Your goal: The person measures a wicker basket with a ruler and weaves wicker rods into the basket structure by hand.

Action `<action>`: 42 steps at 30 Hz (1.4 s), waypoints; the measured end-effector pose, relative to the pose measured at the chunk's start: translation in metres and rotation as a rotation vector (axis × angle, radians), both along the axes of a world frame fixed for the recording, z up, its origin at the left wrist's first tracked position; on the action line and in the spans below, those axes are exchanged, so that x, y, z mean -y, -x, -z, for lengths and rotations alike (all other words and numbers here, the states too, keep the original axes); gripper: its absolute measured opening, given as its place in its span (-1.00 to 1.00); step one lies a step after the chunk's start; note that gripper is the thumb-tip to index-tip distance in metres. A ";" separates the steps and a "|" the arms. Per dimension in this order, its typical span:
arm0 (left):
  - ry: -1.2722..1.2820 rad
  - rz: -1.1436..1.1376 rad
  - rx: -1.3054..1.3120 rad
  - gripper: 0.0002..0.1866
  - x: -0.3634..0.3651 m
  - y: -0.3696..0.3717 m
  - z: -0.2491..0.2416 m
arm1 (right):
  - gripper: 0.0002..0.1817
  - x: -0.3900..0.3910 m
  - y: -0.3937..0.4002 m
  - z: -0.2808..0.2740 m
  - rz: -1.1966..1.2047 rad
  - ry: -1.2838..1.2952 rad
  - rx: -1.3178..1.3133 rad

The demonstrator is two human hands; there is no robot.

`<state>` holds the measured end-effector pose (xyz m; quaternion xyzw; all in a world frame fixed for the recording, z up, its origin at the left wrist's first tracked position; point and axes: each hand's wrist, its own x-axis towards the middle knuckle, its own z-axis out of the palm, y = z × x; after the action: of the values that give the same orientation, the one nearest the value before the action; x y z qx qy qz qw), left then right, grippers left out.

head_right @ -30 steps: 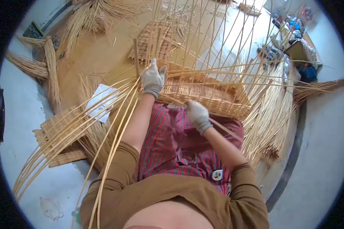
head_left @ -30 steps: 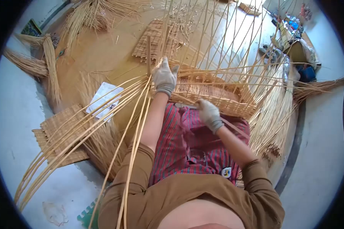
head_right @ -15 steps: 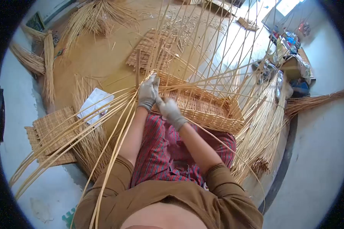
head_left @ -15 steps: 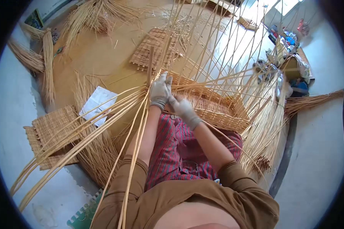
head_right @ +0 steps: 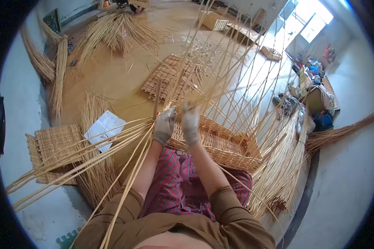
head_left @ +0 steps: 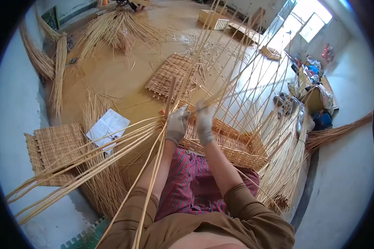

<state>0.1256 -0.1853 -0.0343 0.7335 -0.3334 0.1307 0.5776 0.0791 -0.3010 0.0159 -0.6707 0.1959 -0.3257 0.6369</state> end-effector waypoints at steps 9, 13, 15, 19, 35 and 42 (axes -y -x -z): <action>-0.171 -0.082 -0.026 -0.56 0.011 -0.004 -0.008 | -0.63 0.085 -0.105 -0.125 -0.103 1.308 -0.780; 0.198 -0.109 -0.143 -0.64 0.028 -0.009 0.040 | -0.79 0.032 -0.083 -0.137 -0.136 1.854 -0.596; -0.001 -0.165 -0.102 -0.64 0.006 0.011 0.011 | -0.82 -0.003 -0.041 -0.146 -0.200 1.608 -0.017; -0.222 -0.234 -0.055 -0.64 -0.023 0.064 -0.013 | -0.81 -0.024 0.069 -0.103 -0.093 1.257 -0.105; -0.347 0.424 -0.965 -0.50 -0.047 0.008 0.058 | -0.46 0.035 0.177 0.027 0.264 0.985 -0.908; -0.380 0.464 -0.989 -0.41 -0.042 0.003 0.062 | -0.64 -0.051 0.222 0.081 -0.276 -0.175 -0.447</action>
<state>0.1225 -0.1432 -0.0959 0.7059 -0.1938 -0.4200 0.5365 -0.1426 -0.2496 -0.0652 -0.6887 0.2657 -0.0613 0.6718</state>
